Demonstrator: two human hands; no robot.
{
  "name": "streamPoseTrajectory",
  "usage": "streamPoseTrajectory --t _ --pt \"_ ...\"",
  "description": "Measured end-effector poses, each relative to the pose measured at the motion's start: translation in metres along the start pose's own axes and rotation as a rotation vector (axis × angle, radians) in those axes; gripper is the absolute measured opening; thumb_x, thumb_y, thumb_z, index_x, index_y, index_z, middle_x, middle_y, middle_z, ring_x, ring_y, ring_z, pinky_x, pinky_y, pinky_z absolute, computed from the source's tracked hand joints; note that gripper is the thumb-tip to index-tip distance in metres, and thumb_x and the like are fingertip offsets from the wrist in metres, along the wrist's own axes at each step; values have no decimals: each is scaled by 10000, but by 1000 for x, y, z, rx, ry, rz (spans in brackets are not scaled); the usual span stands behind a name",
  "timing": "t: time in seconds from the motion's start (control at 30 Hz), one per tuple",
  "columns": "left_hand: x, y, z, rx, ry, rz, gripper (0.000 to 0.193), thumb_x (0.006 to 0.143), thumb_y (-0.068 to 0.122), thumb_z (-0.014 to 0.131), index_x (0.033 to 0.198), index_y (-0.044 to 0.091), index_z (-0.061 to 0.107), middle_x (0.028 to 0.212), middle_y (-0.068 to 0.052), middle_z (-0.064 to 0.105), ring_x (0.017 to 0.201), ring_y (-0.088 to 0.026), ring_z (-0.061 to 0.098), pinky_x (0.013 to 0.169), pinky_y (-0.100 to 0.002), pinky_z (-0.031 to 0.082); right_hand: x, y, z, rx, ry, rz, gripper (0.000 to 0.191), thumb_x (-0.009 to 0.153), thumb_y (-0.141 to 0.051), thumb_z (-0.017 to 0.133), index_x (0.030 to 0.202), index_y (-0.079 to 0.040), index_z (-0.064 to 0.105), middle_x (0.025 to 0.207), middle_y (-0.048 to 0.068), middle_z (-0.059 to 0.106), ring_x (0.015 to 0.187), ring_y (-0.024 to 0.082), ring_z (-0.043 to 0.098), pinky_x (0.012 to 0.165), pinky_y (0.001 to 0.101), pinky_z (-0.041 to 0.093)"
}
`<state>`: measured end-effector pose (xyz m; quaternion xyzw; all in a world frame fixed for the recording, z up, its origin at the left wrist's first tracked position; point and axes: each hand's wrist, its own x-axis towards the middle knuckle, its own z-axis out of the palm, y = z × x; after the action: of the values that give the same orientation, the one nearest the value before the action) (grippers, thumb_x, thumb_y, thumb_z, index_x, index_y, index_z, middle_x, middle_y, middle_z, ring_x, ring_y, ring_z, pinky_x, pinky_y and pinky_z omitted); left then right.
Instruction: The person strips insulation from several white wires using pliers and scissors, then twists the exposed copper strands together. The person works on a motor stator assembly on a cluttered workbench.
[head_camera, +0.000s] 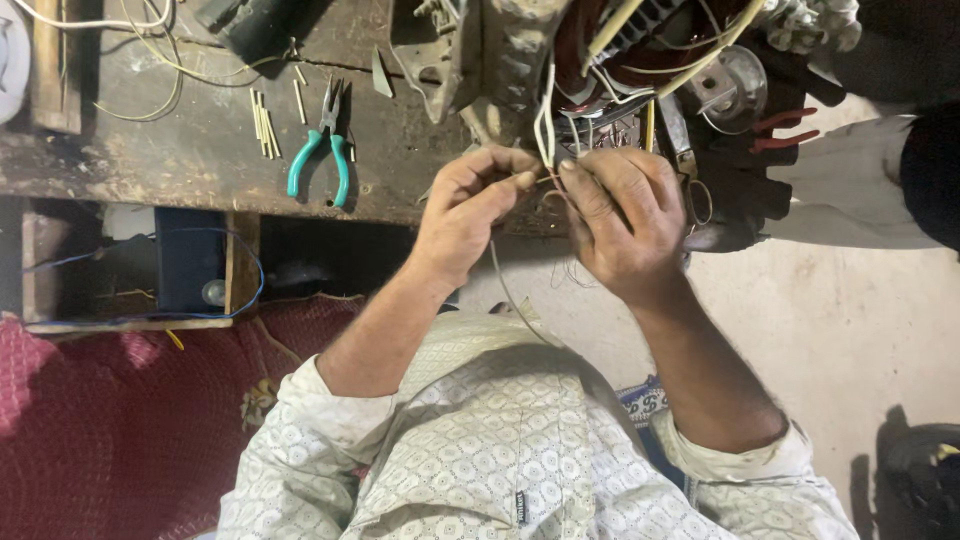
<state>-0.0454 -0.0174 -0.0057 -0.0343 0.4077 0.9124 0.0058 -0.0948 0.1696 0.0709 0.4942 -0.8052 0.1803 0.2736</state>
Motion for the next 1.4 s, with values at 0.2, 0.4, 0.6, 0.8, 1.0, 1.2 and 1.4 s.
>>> streamPoseTrajectory --t 0.2,0.4,0.6,0.8,1.0,1.2,1.4 --pt "14 1 -14 -43 -52 -64 194 1015 35 657 1196 -20 701 1040 -29 710 937 -72 643 861 -225 538 14 -3 13 -105 39 -67 257 976 -43 835 1212 4 747 1109 123 646 975 276 631 809 390 561" --pt "23 0 -14 -39 -98 -74 189 1031 49 666 1196 -38 701 1072 -62 727 997 -108 666 922 -255 556 16 5 10 -163 -17 -119 271 966 -4 837 1224 9 756 1094 112 639 962 251 629 759 394 538" --pt "27 0 -14 -113 -127 -82 194 1046 74 678 1198 -47 695 1073 -53 706 1009 -99 651 934 -254 547 22 11 10 -189 -37 -166 243 972 27 833 1200 33 752 1100 113 624 969 252 622 760 393 542" --pt "31 -1 -12 -59 -88 -142 174 1023 86 683 1151 -32 697 986 -28 712 908 -75 630 828 -231 532 26 18 5 -180 -60 -202 214 955 22 840 1155 33 765 1068 99 622 936 244 617 739 393 537" --pt "33 -4 -6 -131 -29 -183 129 1005 84 709 1087 -15 703 927 -10 693 847 -65 614 762 -222 507 20 24 11 -116 -93 -162 129 967 48 813 1085 41 759 990 90 629 830 224 628 679 372 535" --pt "42 -11 -8 -121 10 -192 115 933 76 720 1036 24 715 895 -20 720 833 -84 674 802 -267 591 -3 26 37 303 24 216 115 979 -48 746 1048 42 731 896 125 638 722 189 618 584 290 530" --pt "51 -17 -23 -150 -177 -80 110 1013 54 741 1101 -9 722 987 -30 717 910 -85 642 867 -245 532 -18 7 48 1303 116 1183 192 931 -77 772 1065 44 706 910 133 631 740 213 615 606 315 525"
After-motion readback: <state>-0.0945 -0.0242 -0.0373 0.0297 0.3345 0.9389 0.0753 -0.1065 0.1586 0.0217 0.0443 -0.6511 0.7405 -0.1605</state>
